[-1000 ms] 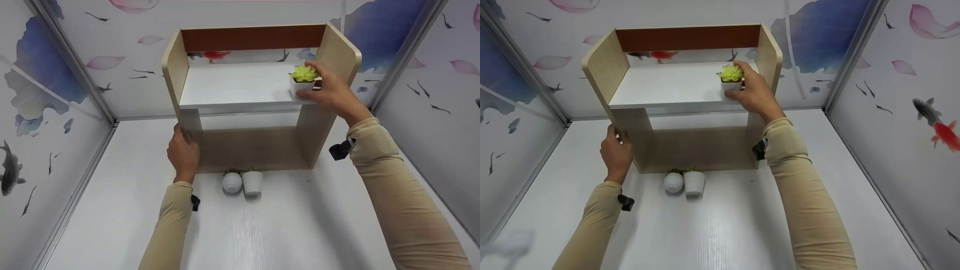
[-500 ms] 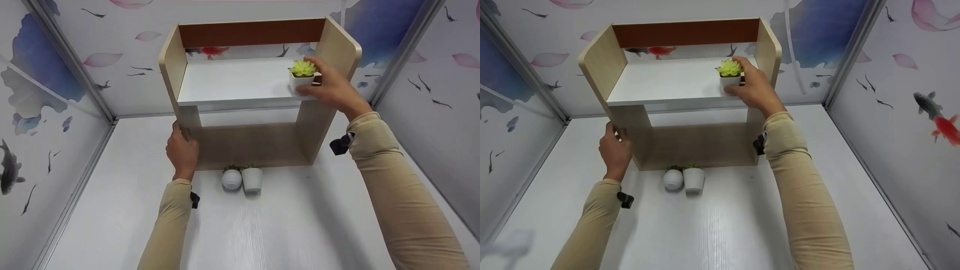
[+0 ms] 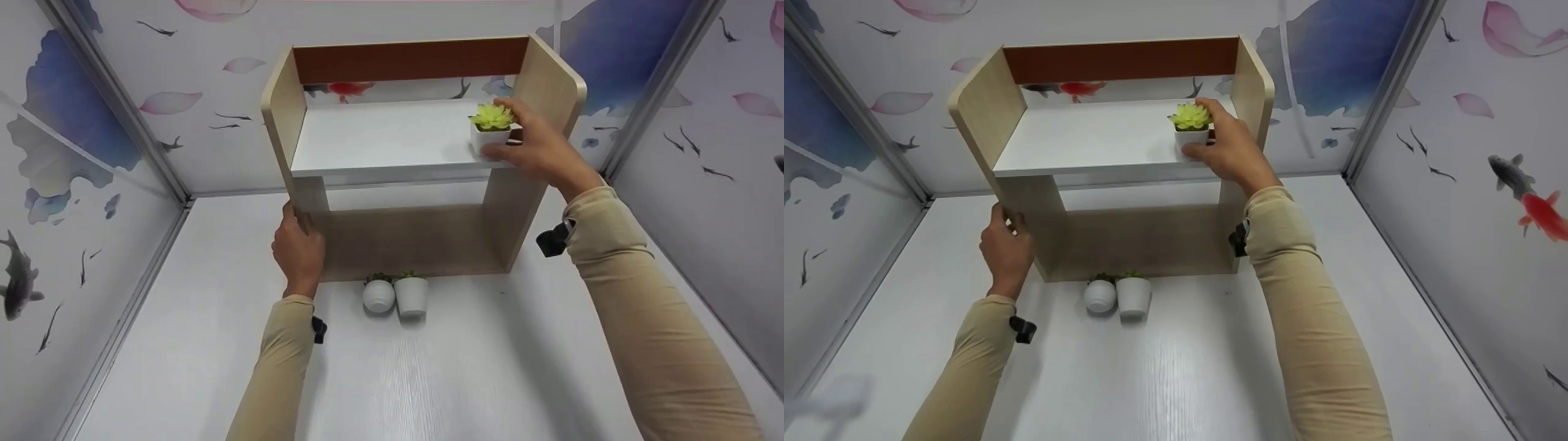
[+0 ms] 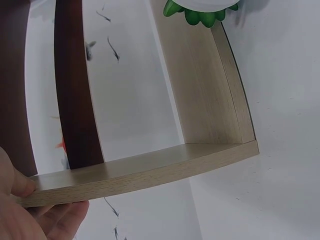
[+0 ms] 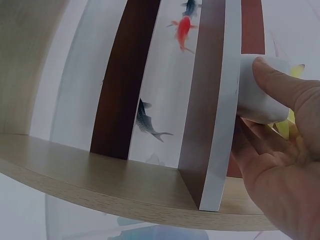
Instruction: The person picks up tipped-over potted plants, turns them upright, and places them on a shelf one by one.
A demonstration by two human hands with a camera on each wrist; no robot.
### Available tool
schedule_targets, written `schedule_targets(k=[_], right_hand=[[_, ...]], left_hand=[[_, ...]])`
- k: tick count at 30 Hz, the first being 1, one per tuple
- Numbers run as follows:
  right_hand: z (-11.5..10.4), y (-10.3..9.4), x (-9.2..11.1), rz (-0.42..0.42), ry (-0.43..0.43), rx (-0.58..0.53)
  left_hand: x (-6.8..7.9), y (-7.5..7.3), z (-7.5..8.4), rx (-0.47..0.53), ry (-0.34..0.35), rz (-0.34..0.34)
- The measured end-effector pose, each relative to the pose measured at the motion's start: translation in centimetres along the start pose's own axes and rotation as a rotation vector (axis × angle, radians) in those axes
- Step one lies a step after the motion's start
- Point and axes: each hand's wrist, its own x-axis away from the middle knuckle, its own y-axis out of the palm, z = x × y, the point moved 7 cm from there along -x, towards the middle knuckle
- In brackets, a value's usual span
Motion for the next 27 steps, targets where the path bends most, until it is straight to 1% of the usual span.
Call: schedule_targets(k=[8,13,20,27], right_hand=[[0.05,0.19,0.04,0.006,-0.006,-0.002],[0.06,0.15,0.03,-0.002,0.008,-0.005],[-0.10,0.15,0.03,-0.005,-0.002,-0.027],[-0.08,0.32,0.09,0.005,-0.008,-0.019]], left_hand=[[0.05,-0.11,-0.09,0.003,0.003,-0.003],[0.01,-0.16,0.09,0.009,0.010,0.000],[-0.01,-0.08,0.15,0.028,0.014,-0.001],[0.09,-0.11,-0.06,0.022,0.016,-0.002]])
